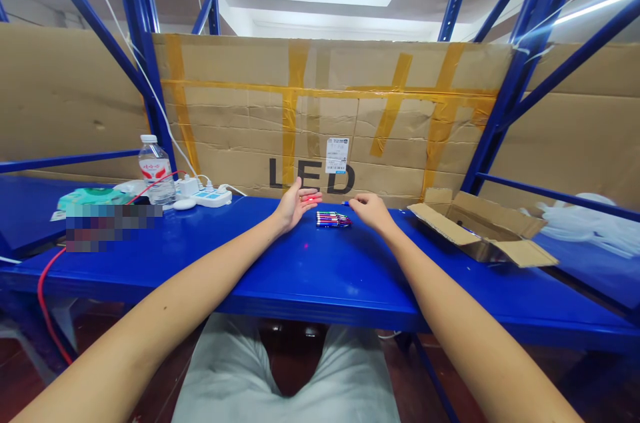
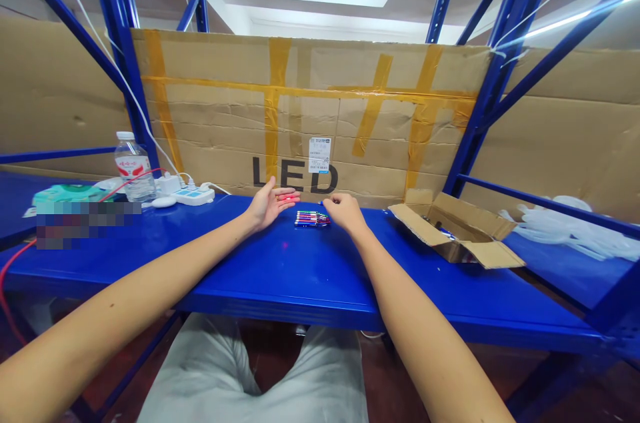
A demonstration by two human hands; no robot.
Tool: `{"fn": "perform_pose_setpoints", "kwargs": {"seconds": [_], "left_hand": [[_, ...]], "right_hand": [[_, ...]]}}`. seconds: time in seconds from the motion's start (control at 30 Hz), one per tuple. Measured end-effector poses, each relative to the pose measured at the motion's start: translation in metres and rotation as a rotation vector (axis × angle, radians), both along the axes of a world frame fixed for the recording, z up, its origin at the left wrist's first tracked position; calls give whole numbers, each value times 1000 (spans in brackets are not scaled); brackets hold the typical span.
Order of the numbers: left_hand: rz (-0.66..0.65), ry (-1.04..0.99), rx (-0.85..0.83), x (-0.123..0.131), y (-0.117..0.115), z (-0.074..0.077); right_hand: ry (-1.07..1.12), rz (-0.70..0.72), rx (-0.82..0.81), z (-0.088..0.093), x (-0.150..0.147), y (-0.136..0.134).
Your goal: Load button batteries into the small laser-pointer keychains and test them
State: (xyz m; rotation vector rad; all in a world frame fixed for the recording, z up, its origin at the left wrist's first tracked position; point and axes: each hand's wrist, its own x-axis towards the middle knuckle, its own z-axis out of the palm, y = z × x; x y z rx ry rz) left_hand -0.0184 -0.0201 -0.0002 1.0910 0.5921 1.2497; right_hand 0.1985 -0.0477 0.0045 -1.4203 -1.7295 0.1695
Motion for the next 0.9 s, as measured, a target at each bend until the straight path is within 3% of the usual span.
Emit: {"fn": "perform_pose_setpoints", "kwargs": {"seconds": [0.9], "left_hand": [[-7,-23,3,-1,2,-1]], "right_hand": [[-49,17,-38,-1,-1,0]]}}
